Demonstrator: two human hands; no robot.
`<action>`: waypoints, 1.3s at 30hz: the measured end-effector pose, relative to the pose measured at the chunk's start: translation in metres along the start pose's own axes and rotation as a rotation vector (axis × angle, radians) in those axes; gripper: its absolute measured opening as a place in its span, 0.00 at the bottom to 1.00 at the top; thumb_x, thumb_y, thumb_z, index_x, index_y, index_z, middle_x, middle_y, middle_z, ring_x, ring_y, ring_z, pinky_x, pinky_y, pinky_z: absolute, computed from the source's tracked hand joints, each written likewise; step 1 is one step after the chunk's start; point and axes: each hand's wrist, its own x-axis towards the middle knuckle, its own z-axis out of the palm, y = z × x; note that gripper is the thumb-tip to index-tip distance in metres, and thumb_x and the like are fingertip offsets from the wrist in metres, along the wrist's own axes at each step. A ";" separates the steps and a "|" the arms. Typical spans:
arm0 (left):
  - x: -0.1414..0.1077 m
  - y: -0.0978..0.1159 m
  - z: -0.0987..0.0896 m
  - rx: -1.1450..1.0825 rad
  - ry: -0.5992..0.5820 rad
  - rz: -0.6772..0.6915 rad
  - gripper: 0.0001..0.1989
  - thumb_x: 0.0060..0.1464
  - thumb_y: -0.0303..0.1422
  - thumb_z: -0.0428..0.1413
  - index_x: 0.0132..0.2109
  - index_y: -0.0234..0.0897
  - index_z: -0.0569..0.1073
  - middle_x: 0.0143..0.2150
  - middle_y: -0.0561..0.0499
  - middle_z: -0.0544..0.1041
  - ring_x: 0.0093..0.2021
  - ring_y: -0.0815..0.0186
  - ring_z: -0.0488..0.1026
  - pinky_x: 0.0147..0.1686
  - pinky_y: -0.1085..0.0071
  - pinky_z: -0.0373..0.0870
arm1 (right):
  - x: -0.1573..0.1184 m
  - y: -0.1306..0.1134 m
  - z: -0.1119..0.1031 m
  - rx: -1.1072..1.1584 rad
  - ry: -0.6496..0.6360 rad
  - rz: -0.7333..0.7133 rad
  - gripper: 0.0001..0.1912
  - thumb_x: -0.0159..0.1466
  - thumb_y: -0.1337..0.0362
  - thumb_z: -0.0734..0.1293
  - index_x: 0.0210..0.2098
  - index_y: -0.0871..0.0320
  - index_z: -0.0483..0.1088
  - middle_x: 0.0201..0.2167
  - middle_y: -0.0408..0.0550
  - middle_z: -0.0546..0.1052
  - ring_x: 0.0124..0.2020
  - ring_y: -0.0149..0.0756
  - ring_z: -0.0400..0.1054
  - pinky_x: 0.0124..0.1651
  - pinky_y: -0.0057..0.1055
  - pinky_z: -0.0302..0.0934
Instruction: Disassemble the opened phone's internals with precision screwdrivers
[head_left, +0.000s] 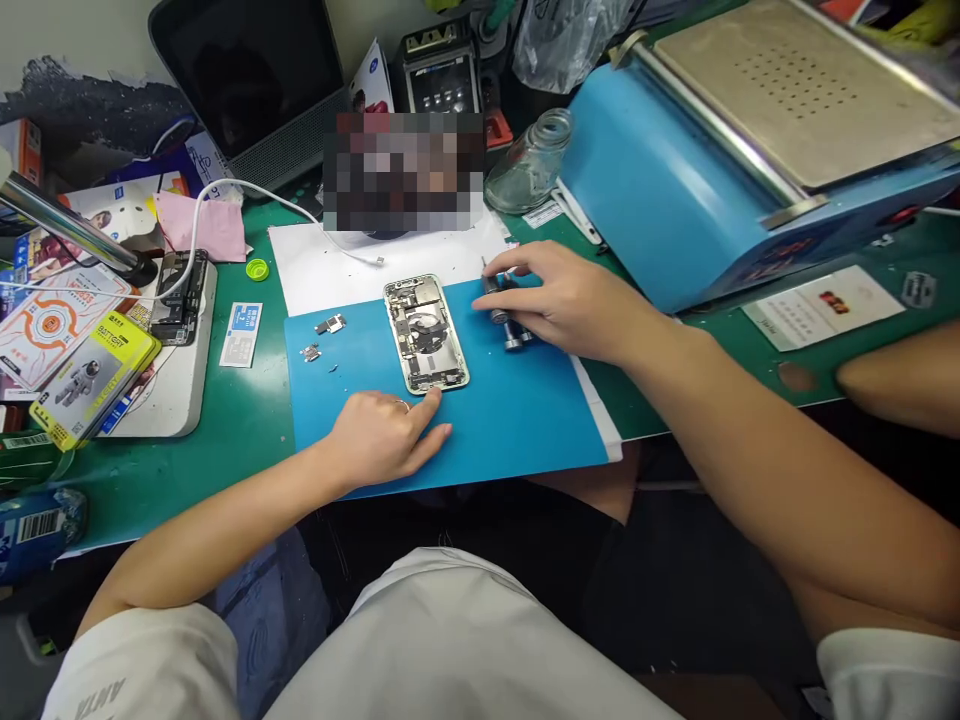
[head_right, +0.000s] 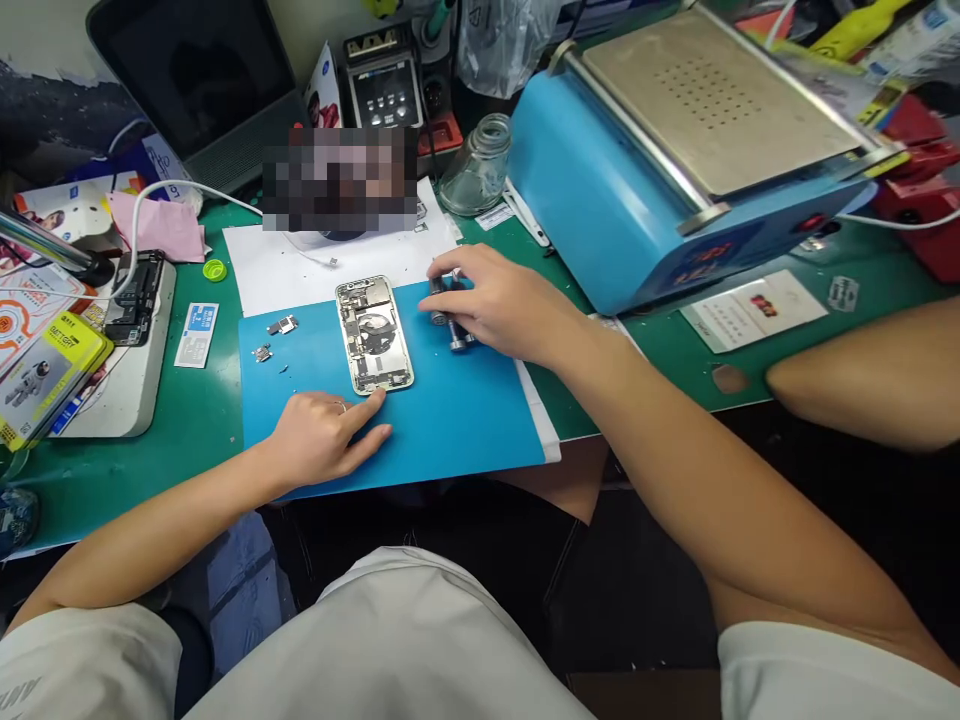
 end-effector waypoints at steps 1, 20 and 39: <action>0.000 0.000 0.000 0.002 0.008 0.001 0.26 0.72 0.45 0.43 0.58 0.29 0.75 0.22 0.49 0.77 0.24 0.60 0.77 0.21 0.70 0.58 | 0.001 -0.001 0.002 0.013 -0.022 0.003 0.15 0.70 0.63 0.62 0.46 0.46 0.80 0.53 0.50 0.77 0.55 0.49 0.71 0.45 0.47 0.74; 0.001 -0.007 0.003 -0.010 0.039 0.027 0.26 0.73 0.45 0.42 0.58 0.30 0.76 0.21 0.48 0.76 0.23 0.61 0.76 0.22 0.71 0.60 | -0.050 -0.036 -0.031 0.104 -0.051 0.310 0.16 0.72 0.59 0.64 0.55 0.51 0.77 0.50 0.53 0.78 0.49 0.48 0.76 0.49 0.43 0.74; 0.001 -0.008 0.004 0.007 0.032 0.072 0.25 0.73 0.43 0.42 0.60 0.28 0.73 0.25 0.47 0.79 0.26 0.61 0.78 0.25 0.69 0.65 | -0.024 -0.031 0.005 -0.043 -0.050 0.218 0.12 0.72 0.58 0.64 0.44 0.59 0.76 0.40 0.54 0.79 0.43 0.48 0.75 0.46 0.45 0.71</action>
